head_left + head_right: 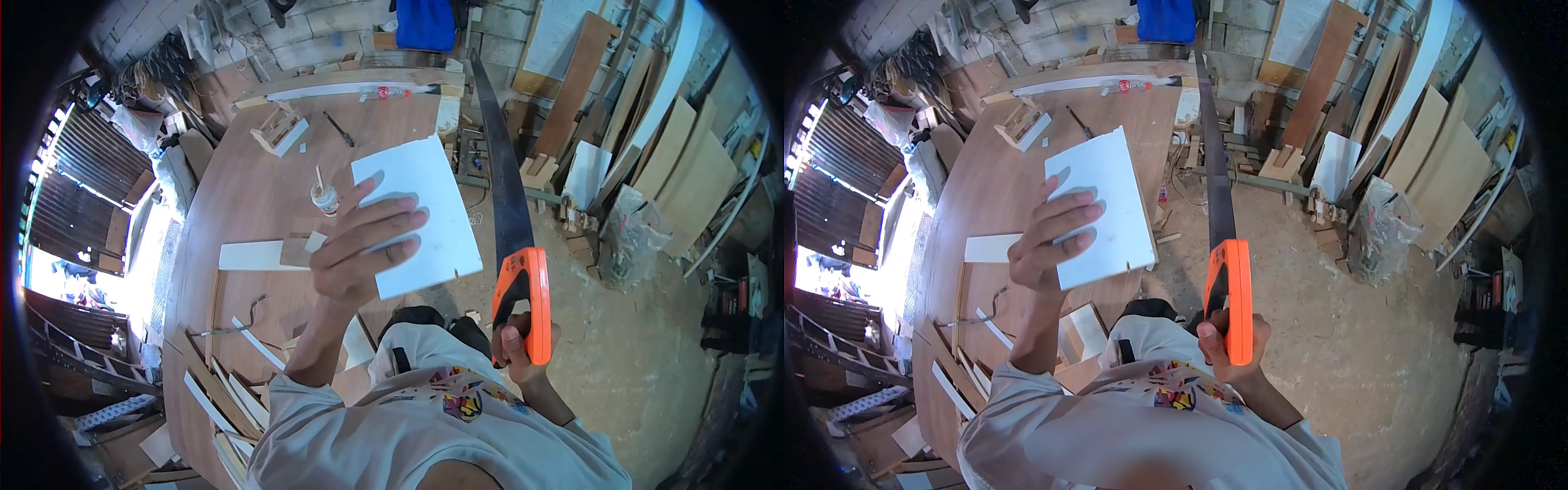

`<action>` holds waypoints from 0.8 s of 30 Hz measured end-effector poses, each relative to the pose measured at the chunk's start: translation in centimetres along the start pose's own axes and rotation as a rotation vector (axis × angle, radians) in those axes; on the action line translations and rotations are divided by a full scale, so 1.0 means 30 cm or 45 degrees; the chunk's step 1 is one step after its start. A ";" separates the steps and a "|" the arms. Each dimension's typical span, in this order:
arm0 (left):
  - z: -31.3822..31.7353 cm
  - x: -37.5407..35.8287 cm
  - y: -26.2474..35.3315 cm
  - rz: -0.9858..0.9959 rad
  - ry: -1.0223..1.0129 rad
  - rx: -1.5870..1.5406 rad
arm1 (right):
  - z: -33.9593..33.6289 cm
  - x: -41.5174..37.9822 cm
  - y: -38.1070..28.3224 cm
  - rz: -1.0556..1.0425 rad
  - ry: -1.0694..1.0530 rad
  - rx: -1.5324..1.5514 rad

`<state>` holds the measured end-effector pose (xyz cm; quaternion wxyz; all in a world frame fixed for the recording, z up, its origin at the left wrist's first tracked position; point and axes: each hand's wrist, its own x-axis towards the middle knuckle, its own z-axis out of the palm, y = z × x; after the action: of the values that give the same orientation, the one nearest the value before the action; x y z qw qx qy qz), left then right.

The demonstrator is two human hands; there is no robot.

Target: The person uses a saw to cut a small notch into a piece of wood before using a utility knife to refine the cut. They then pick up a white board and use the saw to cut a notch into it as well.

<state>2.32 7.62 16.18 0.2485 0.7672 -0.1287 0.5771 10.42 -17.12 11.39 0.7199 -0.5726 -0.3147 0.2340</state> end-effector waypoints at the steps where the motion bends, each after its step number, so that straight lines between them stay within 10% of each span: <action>1: -0.005 0.011 0.029 -0.016 -0.040 0.037 | 0.004 0.001 -0.004 0.001 0.009 -0.002; 20: 0.226 -0.138 0.254 -0.245 -0.178 0.423 | -0.002 0.064 -0.030 -0.136 0.042 -0.138; 24: 0.231 -0.117 0.232 -0.287 -0.312 0.377 | 0.021 0.070 -0.075 0.248 0.173 -0.066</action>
<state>3.60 -2.23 12.99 0.1787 0.8693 0.0148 0.4606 11.38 -15.75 14.05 0.6984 -0.6334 -0.2142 0.2552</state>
